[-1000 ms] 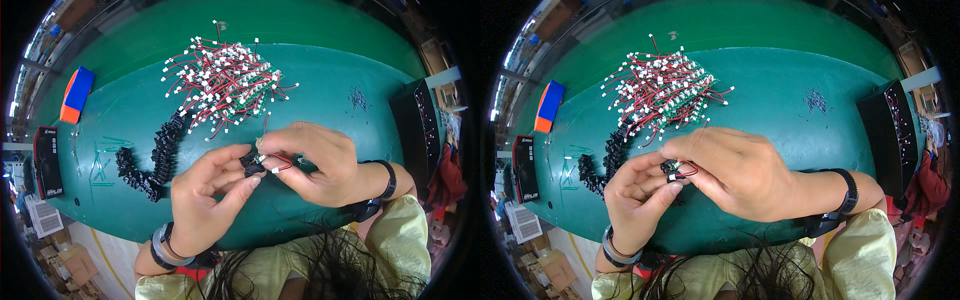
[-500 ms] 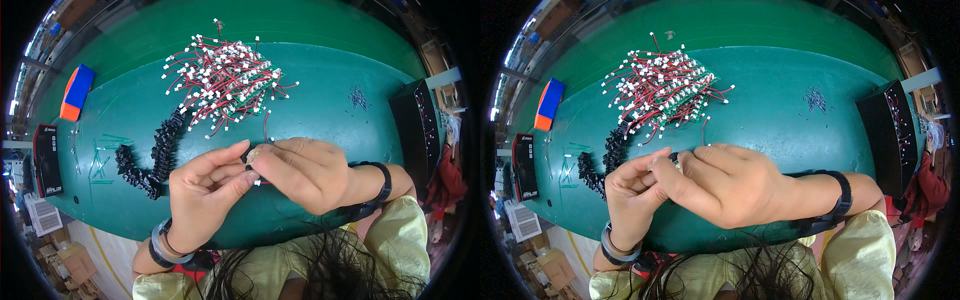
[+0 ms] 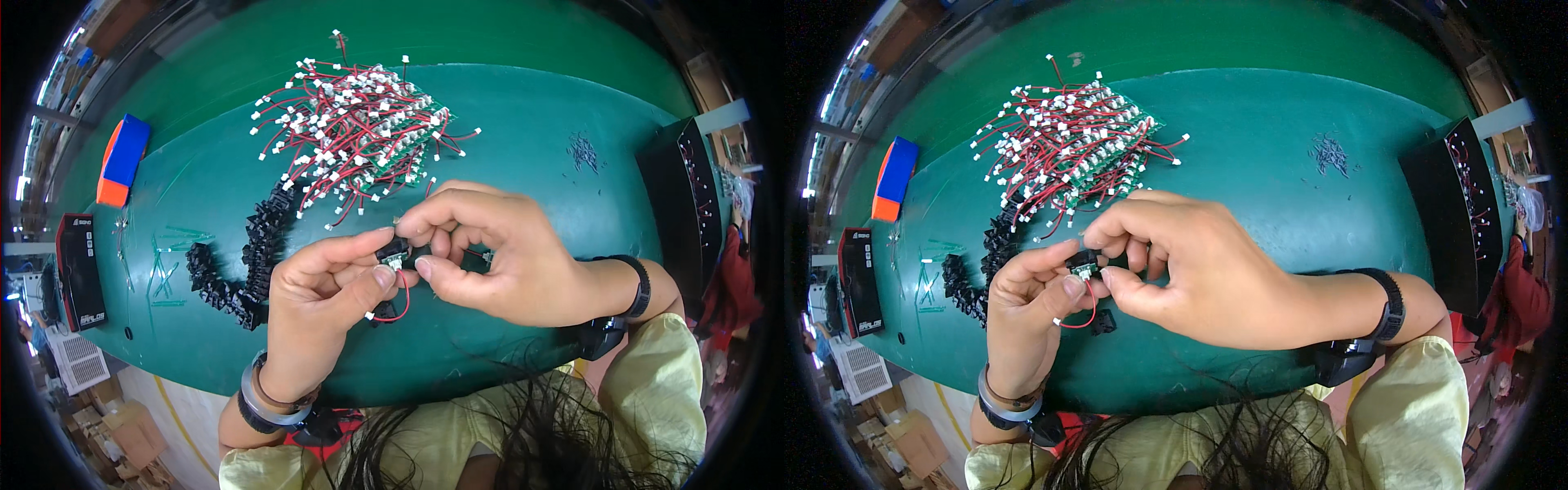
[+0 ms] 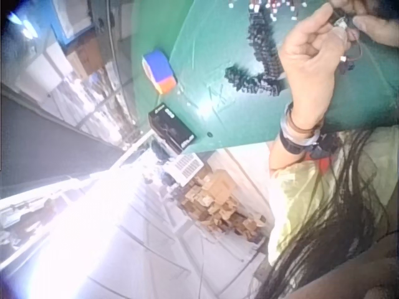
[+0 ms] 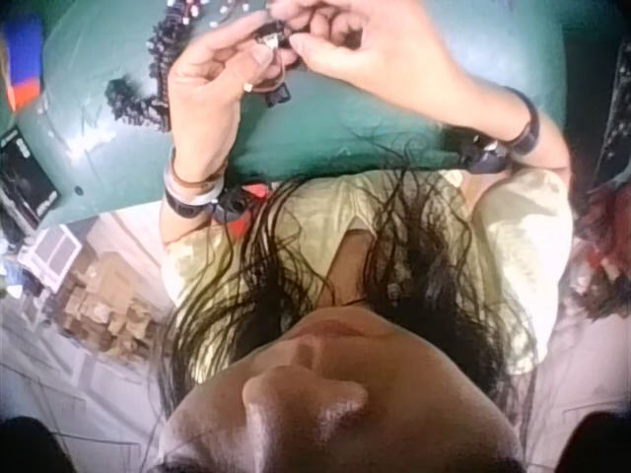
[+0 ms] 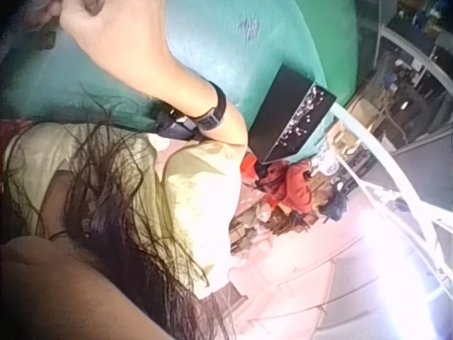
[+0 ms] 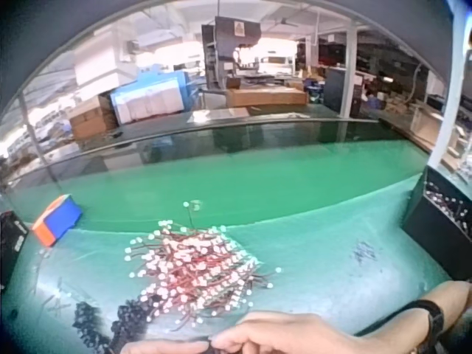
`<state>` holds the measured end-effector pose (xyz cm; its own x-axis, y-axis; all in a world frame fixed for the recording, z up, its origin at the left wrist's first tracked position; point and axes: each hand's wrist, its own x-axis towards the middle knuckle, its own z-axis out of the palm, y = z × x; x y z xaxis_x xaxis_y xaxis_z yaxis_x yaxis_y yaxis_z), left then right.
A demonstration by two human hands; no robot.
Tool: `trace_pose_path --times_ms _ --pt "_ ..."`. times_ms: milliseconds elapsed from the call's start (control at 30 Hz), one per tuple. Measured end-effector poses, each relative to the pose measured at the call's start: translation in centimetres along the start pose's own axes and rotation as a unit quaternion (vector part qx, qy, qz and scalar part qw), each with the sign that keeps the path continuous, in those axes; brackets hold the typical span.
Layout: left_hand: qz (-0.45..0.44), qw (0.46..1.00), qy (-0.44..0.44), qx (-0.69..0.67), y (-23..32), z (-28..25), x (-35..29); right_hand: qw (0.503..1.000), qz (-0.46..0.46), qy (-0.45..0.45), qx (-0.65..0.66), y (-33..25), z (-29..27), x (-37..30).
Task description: Assembling small electrical connectors into plastic housings and organizing PCB panels.
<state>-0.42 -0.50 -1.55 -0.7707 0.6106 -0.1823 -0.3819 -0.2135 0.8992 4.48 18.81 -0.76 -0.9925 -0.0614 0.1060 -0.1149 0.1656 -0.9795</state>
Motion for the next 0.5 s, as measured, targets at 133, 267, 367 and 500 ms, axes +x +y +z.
trace_pose_path --times_ms 133,267,367,500 --pt "-0.002 1.000 -0.005 -0.003 0.01 0.15 -0.13 0.994 0.071 -0.013 0.080 0.27 -0.05 0.01" --pt "-0.011 1.000 -0.018 -0.006 0.00 0.03 -0.14 0.995 0.070 -0.033 0.057 -0.01 -0.40 0.15" --pt "-0.015 1.000 -0.023 -0.002 -0.06 -0.04 -0.15 0.997 0.026 -0.049 -0.049 -0.29 -0.82 0.40" --pt "0.014 0.998 0.007 0.054 -0.28 0.61 -0.47 0.996 0.008 -0.037 -0.082 -0.24 -0.66 0.42"
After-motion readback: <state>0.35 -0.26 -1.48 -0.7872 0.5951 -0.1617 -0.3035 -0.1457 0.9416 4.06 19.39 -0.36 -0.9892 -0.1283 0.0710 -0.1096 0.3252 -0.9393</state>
